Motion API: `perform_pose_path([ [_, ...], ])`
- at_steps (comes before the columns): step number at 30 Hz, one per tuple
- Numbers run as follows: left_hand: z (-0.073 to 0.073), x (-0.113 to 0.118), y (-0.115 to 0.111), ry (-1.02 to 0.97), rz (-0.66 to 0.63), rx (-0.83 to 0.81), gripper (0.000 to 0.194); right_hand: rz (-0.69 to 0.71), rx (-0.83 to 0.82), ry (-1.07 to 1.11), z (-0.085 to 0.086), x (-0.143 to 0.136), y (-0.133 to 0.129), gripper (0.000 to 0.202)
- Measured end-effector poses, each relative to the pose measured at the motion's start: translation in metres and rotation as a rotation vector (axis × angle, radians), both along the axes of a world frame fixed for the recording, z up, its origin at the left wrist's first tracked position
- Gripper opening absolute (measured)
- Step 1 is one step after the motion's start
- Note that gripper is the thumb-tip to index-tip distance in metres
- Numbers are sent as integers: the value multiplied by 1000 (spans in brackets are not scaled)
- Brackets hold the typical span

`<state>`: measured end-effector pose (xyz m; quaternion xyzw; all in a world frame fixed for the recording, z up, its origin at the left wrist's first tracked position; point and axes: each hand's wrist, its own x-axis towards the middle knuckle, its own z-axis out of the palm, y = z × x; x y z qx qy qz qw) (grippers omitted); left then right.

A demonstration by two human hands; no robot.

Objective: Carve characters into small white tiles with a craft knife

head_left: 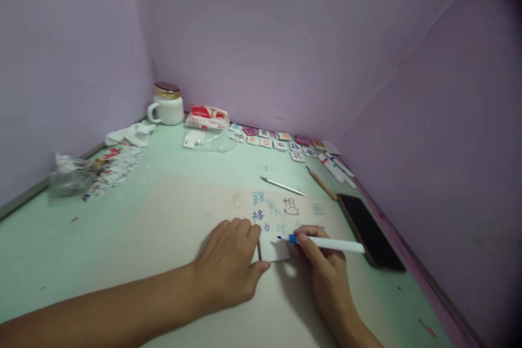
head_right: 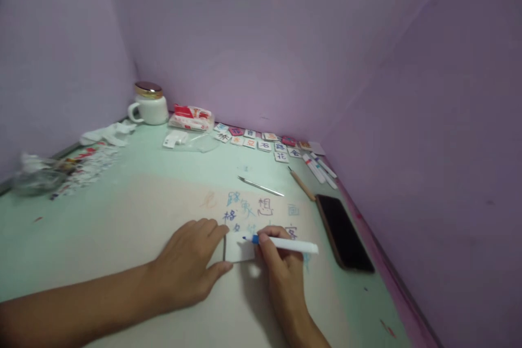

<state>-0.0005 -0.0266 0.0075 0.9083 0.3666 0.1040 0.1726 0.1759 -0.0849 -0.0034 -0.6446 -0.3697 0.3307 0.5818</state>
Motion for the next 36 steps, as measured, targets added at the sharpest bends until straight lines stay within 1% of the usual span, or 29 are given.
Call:
perform_pose_path([
  [6,-2,0,3,7,-36,-6,25,-30,21,-55,9,-14,2,20],
  [10,1,1,3,19,-35,10,23,-9,32,-121,11,-22,4,18],
  [16,0,-1,2,12,-40,-8,27,33,-23,-223,5,-11,4,25],
  [19,0,-1,1,4,-34,-11,27,19,-35,-255,3,-7,4,31],
  [25,2,-1,1,8,-37,-35,29,64,-55,-368,5,-6,3,34],
  [30,2,-1,1,1,-32,-38,31,66,-55,-352,3,-3,4,33],
  [36,4,-1,0,-2,-30,-42,30,24,-54,-257,-1,-4,4,32],
])
